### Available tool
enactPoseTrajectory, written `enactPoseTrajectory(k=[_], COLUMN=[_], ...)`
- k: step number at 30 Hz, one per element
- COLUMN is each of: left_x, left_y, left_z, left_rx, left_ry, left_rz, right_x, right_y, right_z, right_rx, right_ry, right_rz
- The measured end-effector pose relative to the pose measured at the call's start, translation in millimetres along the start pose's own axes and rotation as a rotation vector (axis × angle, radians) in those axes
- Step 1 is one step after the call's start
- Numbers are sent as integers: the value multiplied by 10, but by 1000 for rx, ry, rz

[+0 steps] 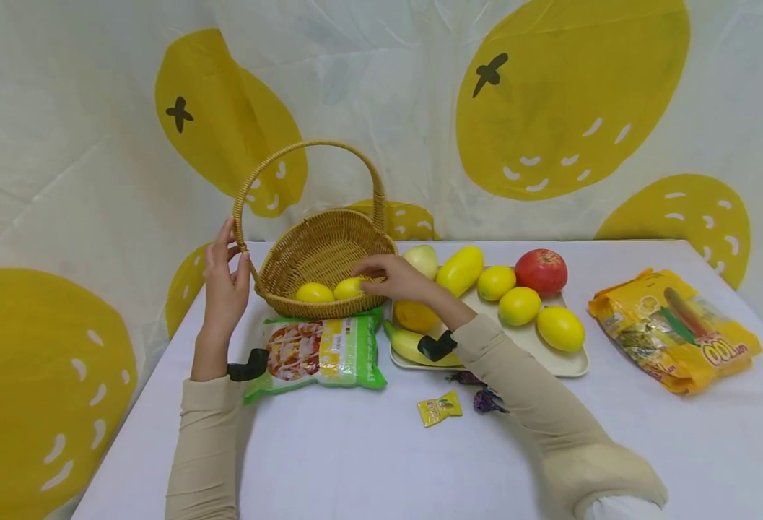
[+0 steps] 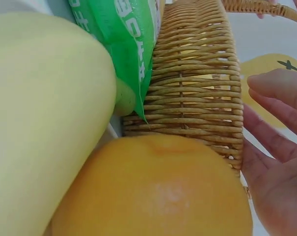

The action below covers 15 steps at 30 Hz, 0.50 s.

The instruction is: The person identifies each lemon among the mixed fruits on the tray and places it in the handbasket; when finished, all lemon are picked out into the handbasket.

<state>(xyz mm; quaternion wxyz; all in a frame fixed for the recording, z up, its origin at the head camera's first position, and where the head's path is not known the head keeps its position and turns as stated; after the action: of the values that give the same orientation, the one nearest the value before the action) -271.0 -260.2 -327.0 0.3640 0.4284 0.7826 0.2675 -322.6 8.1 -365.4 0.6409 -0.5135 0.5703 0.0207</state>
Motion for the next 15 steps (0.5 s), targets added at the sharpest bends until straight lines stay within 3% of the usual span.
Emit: enactPoseTrajectory(k=[15], left_x=[-1], left_y=[-1], left_z=[3], left_rx=[12], left_ry=[5], left_rz=[-10], right_x=[-283], right_y=[20], right_z=[397], right_rx=[26], right_ry=[182], right_rz=[-257])
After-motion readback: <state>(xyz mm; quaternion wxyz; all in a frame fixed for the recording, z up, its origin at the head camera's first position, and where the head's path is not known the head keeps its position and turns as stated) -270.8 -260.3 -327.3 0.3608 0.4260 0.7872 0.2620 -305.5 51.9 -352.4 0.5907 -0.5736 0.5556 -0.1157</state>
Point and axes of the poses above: each hand's wrist, its own z-axis away from the middle knuckle, its own x-axis out of the palm, y = z × x, the point moved 5 cm from there along -z, towards the middle knuckle, and after that the axes turned 11 degrees about z, right-handed, at the moved point
